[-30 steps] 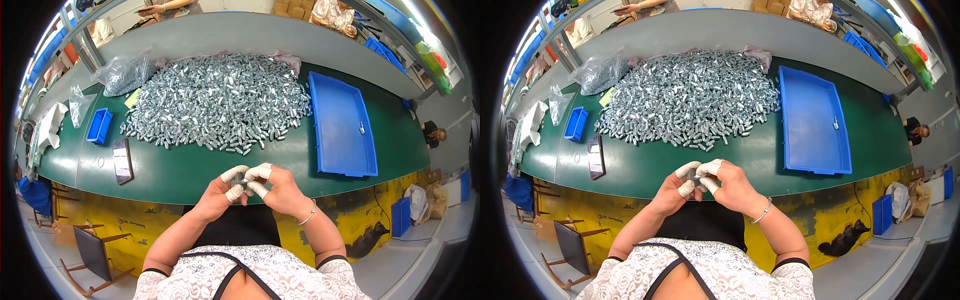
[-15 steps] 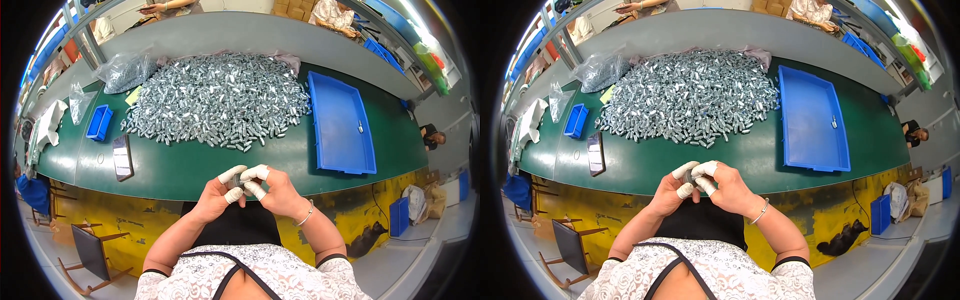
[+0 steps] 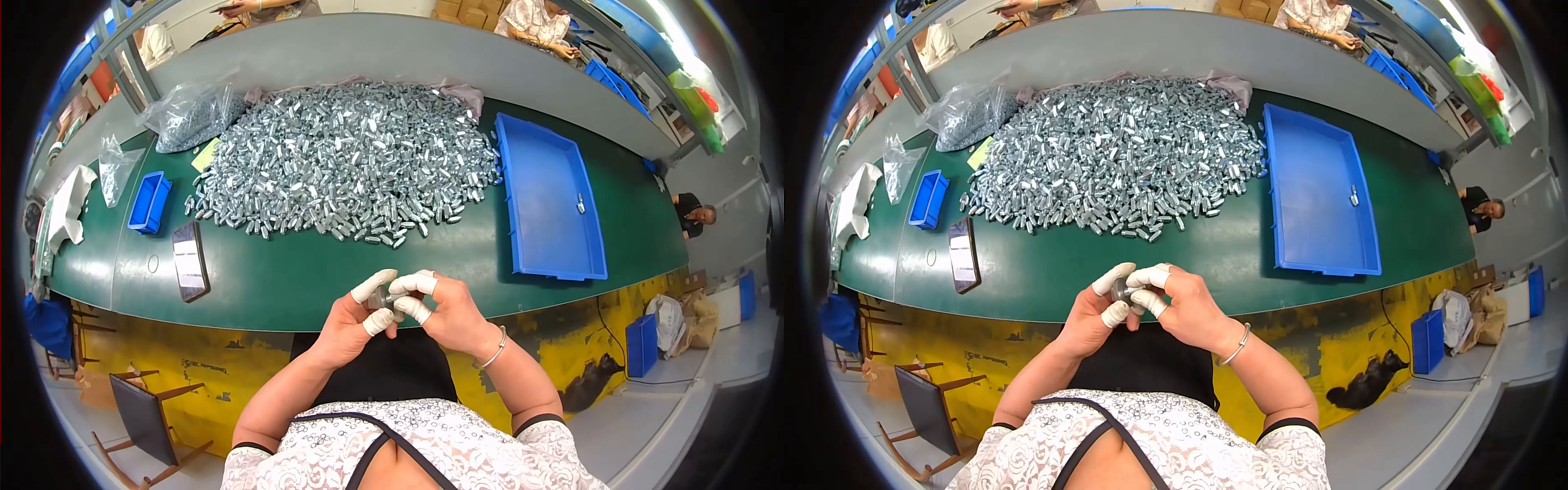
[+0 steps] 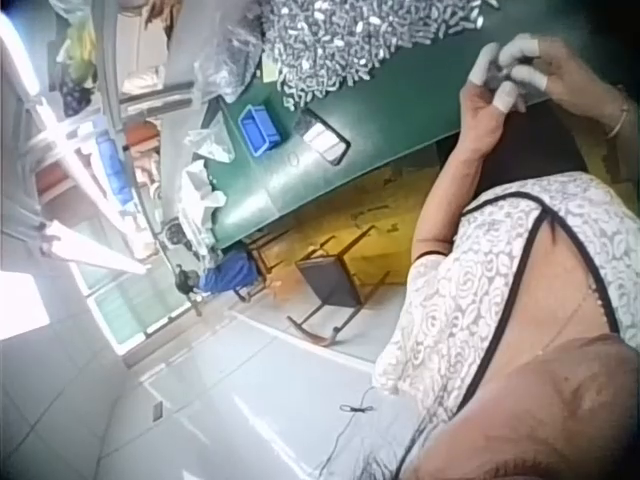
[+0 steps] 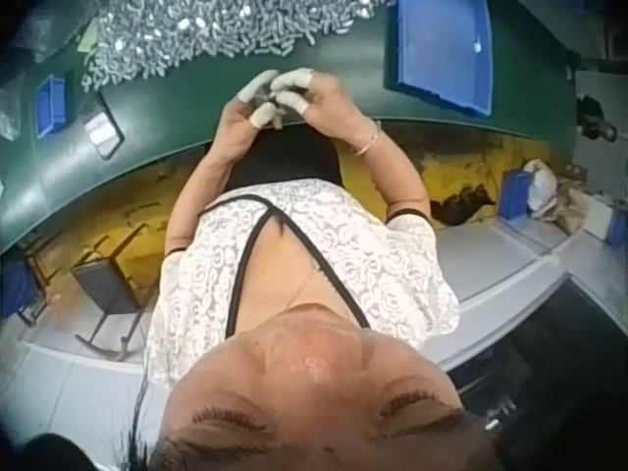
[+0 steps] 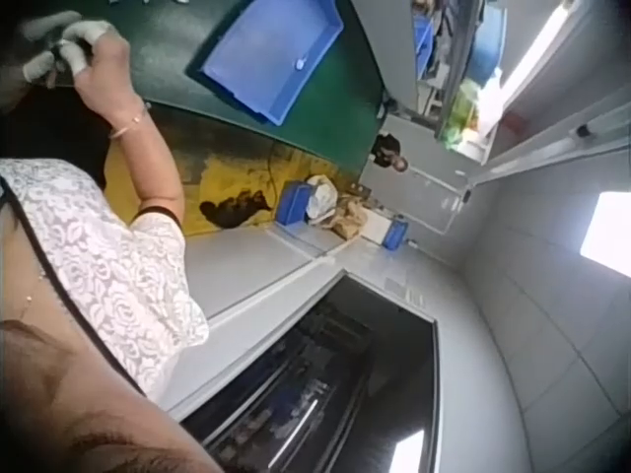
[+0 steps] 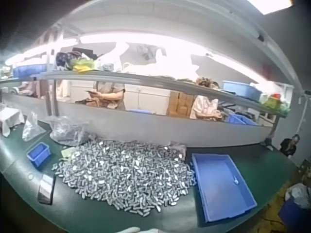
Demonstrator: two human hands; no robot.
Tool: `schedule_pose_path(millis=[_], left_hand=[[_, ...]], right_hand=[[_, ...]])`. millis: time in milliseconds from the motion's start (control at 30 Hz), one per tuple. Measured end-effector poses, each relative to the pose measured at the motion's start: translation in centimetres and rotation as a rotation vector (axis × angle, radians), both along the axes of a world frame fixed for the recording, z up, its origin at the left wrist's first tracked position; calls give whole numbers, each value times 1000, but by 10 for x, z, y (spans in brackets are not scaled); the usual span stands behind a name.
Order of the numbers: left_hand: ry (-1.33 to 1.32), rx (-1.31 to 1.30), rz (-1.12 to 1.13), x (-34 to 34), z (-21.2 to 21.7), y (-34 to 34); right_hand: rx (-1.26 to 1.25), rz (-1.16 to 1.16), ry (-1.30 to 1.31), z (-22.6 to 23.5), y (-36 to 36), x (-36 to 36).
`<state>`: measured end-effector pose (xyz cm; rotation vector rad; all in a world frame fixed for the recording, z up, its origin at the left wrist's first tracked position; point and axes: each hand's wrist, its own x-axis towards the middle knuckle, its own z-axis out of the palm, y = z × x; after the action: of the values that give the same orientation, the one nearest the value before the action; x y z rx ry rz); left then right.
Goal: Sorting small metal components from a large bin into different trays and storage areas.
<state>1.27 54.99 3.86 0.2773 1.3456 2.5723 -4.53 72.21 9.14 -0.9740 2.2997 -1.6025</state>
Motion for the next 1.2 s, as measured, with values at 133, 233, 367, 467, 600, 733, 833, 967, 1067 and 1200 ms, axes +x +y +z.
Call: schedule_pose_path(millis=[133,233,367,467,600,733,833,967,1067,1200], left_hand=[[28,-99,94,0,2,-1],[11,-131,163,2,2,-2],[5,-150,197,3,-1,-2],[27,-169,195,2,-2,-2],[-2,-157,173,1,-4,0],[50,-188,139,3,-7,-2],[23,-205,126,2,-9,-1],[64,-206,129,1,-13,-8],[113,-317,158,2,-11,-2],[108,-369,196,1,-9,1]], right_hand=[[16,5,-29,0,-8,-3],[32,9,-64,-3,-15,-5],[63,-8,-112,-9,-19,-5],[79,-42,-93,-13,-20,-5],[178,-68,79,-21,-19,-8],[256,-70,69,-23,-20,-9],[198,-59,51,-21,-17,-7],[280,-26,92,-21,-19,-4],[167,-14,-56,-28,-15,-3],[161,1,-134,-27,-11,-6]])
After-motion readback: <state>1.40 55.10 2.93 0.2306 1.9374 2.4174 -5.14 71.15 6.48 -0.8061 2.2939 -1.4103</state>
